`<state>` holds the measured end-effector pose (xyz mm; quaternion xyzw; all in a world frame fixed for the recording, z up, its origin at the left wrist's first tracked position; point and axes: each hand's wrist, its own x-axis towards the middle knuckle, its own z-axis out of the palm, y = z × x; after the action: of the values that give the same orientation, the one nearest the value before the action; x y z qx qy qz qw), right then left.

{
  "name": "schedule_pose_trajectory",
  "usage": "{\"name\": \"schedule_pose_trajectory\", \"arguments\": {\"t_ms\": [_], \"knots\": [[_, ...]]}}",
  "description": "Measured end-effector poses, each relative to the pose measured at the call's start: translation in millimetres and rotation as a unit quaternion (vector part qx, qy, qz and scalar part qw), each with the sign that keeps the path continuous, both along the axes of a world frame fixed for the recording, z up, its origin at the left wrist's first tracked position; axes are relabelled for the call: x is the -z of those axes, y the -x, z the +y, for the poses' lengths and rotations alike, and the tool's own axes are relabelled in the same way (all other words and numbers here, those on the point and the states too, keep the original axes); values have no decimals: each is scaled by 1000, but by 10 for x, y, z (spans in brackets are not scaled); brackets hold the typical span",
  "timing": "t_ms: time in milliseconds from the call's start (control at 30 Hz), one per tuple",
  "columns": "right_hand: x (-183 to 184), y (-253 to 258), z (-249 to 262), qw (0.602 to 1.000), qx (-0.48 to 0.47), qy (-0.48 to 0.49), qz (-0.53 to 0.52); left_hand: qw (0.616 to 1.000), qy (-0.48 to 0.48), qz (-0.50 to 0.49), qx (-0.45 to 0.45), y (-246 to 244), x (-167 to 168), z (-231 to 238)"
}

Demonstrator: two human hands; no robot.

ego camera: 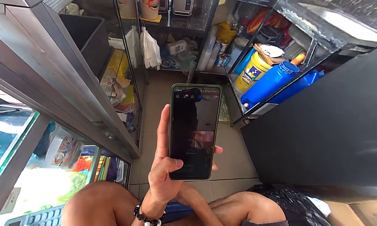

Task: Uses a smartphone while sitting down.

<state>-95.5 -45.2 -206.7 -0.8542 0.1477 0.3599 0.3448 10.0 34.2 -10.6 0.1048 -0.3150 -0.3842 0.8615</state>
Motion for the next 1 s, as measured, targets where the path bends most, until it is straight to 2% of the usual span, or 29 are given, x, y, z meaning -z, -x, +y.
{"name": "schedule_pose_trajectory", "arguments": {"t_ms": [700,1000], "knots": [[-62,1,21,1000,0,3,11,1000,-2,-4,8,25,15,-9],[-125,-8,16,1000,-3,8,2,999,-35,1,-8,53,-35,-27]]}}
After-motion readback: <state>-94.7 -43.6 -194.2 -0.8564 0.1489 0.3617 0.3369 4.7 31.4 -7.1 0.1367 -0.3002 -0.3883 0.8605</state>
